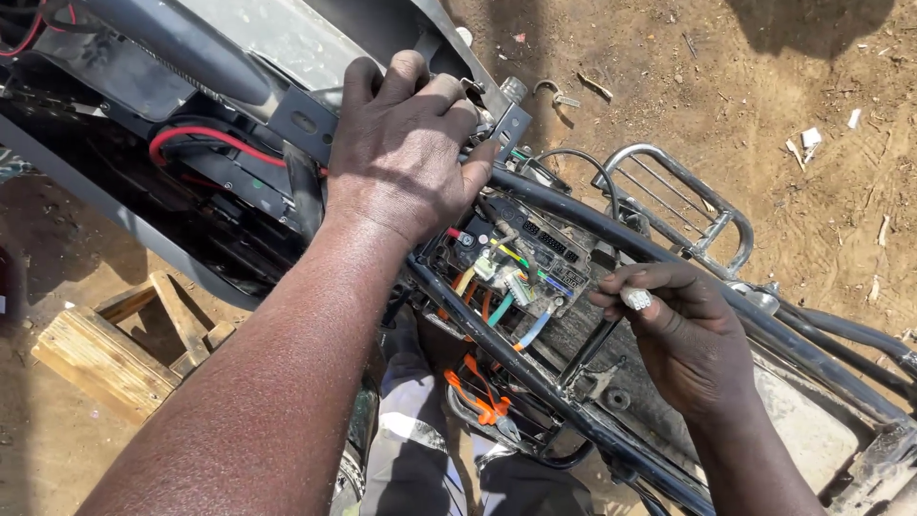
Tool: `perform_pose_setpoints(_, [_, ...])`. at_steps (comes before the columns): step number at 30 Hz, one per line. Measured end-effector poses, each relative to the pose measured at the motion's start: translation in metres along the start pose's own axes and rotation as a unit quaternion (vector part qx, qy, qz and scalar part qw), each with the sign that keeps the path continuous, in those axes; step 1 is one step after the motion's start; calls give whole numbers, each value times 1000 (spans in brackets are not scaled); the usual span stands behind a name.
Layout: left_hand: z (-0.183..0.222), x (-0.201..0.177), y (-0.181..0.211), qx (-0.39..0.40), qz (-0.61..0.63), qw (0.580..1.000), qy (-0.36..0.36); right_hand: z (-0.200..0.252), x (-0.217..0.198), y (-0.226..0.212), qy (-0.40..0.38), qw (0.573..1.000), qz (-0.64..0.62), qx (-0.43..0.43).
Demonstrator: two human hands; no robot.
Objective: Adjusting and connecting the electrical wiring harness on a motorcycle frame.
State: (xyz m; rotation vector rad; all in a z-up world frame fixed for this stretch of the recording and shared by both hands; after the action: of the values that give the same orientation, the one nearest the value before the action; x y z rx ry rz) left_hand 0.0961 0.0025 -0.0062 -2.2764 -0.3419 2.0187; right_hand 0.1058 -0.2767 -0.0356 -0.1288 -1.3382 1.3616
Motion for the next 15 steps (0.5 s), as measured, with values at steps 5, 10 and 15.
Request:
perform_pose_setpoints(5, [1, -1, -1, 0, 0, 1000, 12, -2, -23, 2, 59, 996, 60, 15])
perform_pose_setpoints(10, [1, -2, -1, 0, -12, 1000, 8, -8, -29, -9, 80, 995, 61, -5])
perform_pose_setpoints(15, [3, -4, -2, -8, -1, 999, 36, -10, -14, -4, 122, 967, 213, 70])
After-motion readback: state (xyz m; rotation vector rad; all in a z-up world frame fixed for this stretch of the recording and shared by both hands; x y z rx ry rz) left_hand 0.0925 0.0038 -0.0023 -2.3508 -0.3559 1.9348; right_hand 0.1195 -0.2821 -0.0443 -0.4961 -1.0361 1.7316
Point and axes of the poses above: each hand's wrist, its own z-axis away from the middle knuckle, its own x-axis out of the palm, y = z × x, the point moved 9 cm from there along -z, towards the middle knuckle, and after that the axes turned 15 degrees about -z, right-handed, at the moved point
